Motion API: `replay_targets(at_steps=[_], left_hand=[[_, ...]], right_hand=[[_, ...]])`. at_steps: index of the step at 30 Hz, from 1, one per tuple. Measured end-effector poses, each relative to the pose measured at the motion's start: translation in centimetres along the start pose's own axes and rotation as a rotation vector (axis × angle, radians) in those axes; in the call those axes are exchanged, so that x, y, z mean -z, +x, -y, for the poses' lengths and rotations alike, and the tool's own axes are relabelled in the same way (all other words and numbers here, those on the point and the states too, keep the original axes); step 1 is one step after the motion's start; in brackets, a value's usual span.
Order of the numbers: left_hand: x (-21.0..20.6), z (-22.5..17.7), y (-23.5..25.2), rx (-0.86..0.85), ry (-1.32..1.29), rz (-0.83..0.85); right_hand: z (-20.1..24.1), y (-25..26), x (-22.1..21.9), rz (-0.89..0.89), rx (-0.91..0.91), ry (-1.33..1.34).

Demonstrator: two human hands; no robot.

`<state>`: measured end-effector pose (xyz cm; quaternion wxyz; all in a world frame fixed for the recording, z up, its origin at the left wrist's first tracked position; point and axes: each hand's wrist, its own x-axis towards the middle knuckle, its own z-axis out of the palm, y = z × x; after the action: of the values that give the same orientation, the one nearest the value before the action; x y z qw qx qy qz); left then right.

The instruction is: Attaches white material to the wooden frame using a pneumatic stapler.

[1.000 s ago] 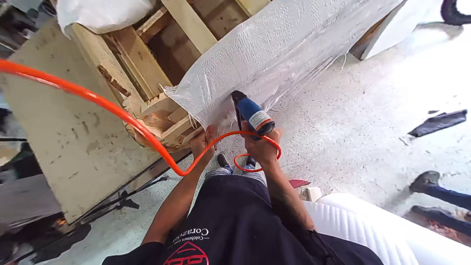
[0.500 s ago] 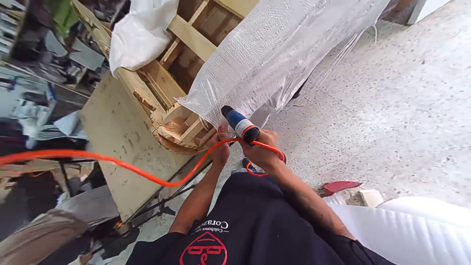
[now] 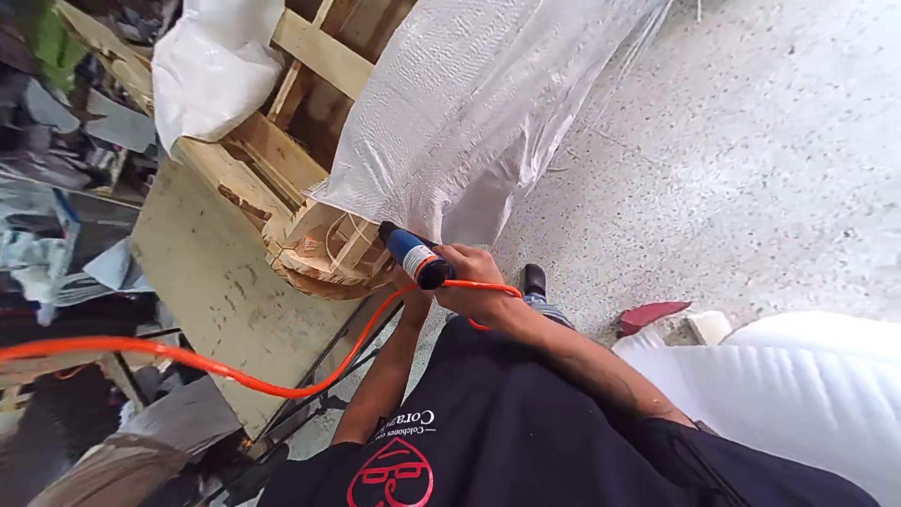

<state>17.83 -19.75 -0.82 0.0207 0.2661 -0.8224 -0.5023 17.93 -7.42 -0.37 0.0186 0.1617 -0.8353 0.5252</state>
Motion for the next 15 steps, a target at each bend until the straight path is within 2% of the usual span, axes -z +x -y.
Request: replay_targets(at_steps=[3,6,7,10,13,15], left_hand=[[-1.6,4.8,-0.1,-0.196,-0.187,0.136],[-4.4,8.0,1.4,-0.214,-0.392,0.260],[-5.5,9.0,1.8,-0.231,-0.360,0.241],[-8.0,11.4,3.8,-0.283,0.024,0.093],[-6.6,14.3,5.8,-0.271,0.318,0.061],[-5.7,15.6,6.4,-0.314,0.370,0.047]], right_hand=[[-0.1,-1.1,1.8,-0.084,0.008,0.021],[-1.3,-3.5,4.2,-0.188,-0.002,0.002],[-1.9,-4.4,4.8,-0.227,-0.018,-0.012],[-3.5,-5.7,5.9,-0.340,-0.083,-0.050],[-4.7,-6.1,5.0,-0.355,-0.168,-0.029],[-5.7,-5.9,3.5,-0.323,-0.193,-0.022]])
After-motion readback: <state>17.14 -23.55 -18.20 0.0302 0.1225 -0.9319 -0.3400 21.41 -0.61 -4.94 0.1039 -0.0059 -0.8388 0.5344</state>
